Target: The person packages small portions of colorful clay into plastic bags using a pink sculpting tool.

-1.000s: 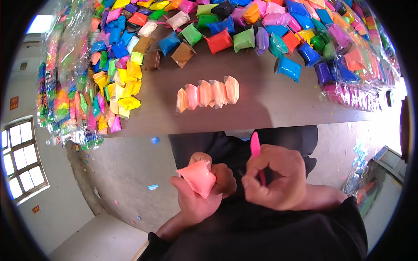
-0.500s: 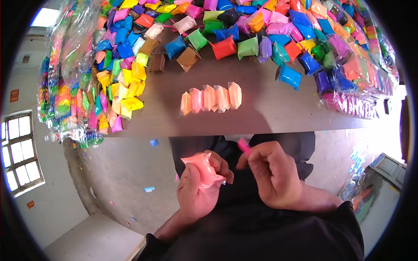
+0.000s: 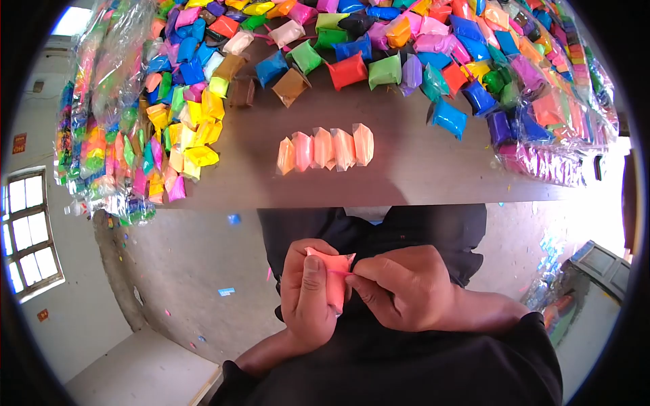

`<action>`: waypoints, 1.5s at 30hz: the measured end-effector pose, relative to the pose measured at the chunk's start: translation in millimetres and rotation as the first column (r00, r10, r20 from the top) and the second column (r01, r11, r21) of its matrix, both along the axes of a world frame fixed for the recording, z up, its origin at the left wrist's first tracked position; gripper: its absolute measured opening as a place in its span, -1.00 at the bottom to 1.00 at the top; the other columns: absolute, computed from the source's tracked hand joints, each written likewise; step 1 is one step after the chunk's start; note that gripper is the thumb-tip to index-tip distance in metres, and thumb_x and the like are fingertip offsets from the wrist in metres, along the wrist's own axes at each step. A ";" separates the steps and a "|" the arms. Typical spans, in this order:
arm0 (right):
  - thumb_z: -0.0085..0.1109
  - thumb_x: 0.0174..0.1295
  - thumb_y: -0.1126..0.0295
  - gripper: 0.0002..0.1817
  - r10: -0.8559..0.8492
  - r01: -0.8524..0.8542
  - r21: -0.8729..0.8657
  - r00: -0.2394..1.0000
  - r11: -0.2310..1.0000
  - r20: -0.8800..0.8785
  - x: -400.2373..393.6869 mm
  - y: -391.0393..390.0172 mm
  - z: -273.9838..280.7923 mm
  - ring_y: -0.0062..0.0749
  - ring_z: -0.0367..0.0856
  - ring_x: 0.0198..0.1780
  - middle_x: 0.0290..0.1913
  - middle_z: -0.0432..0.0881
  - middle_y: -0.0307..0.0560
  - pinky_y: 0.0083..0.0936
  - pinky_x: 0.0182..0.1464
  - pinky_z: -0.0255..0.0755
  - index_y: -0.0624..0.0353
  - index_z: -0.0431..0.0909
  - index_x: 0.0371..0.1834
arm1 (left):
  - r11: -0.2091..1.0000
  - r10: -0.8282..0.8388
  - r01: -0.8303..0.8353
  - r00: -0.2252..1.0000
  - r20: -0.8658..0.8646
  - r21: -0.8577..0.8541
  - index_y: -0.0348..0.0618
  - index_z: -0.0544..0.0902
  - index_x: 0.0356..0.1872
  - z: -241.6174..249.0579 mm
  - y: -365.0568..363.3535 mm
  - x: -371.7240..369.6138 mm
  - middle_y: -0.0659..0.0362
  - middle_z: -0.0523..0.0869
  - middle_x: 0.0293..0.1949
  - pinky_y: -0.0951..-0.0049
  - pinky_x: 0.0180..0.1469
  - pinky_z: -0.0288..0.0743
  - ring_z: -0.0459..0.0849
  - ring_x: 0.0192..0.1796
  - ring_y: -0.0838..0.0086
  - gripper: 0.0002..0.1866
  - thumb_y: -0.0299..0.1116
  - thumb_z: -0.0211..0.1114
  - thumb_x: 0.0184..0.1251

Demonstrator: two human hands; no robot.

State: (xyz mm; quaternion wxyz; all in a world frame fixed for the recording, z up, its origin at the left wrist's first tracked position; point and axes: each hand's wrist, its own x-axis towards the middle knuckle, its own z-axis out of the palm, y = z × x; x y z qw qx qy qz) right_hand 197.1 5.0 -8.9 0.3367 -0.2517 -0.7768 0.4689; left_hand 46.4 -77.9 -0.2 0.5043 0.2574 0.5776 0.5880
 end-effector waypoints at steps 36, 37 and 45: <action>0.37 0.20 0.50 -0.84 0.088 -0.096 -0.143 0.994 0.985 -0.063 1.0 -2.7 7.6 -0.07 0.59 -0.56 -0.55 0.56 -0.04 -0.24 -0.56 0.41 0.19 0.52 -0.40 | 0.993 -0.010 0.021 0.996 0.093 -0.115 -0.29 0.46 -0.26 5.8 -2.2 -4.1 0.12 0.51 -0.27 0.52 -0.32 0.51 0.49 -0.38 0.55 -0.71 -0.34 -0.10 0.69; 0.37 0.20 0.50 -0.83 0.060 -0.065 -0.145 0.997 0.987 -0.042 0.3 -0.4 7.4 -0.07 0.59 -0.56 -0.55 0.56 -0.03 -0.23 -0.56 0.41 0.19 0.52 -0.41 | 0.990 -0.059 0.057 0.998 -0.008 -0.128 -0.26 0.45 -0.27 7.8 -2.2 -4.6 0.14 0.51 -0.28 0.52 -0.29 0.51 0.49 -0.37 0.55 -0.70 -0.31 -0.09 0.70; 0.43 0.18 0.53 -0.91 -0.011 0.002 -0.132 0.998 0.991 -0.065 -4.0 1.9 5.7 -0.11 0.60 -0.62 -0.61 0.57 -0.06 -0.33 -0.59 0.41 0.24 0.66 -0.35 | 0.995 0.028 -0.033 0.998 -0.055 -0.090 -0.24 0.49 -0.28 14.8 1.9 0.9 0.18 0.53 -0.35 0.57 -0.27 0.40 0.44 -0.36 0.63 -0.68 -0.29 -0.11 0.71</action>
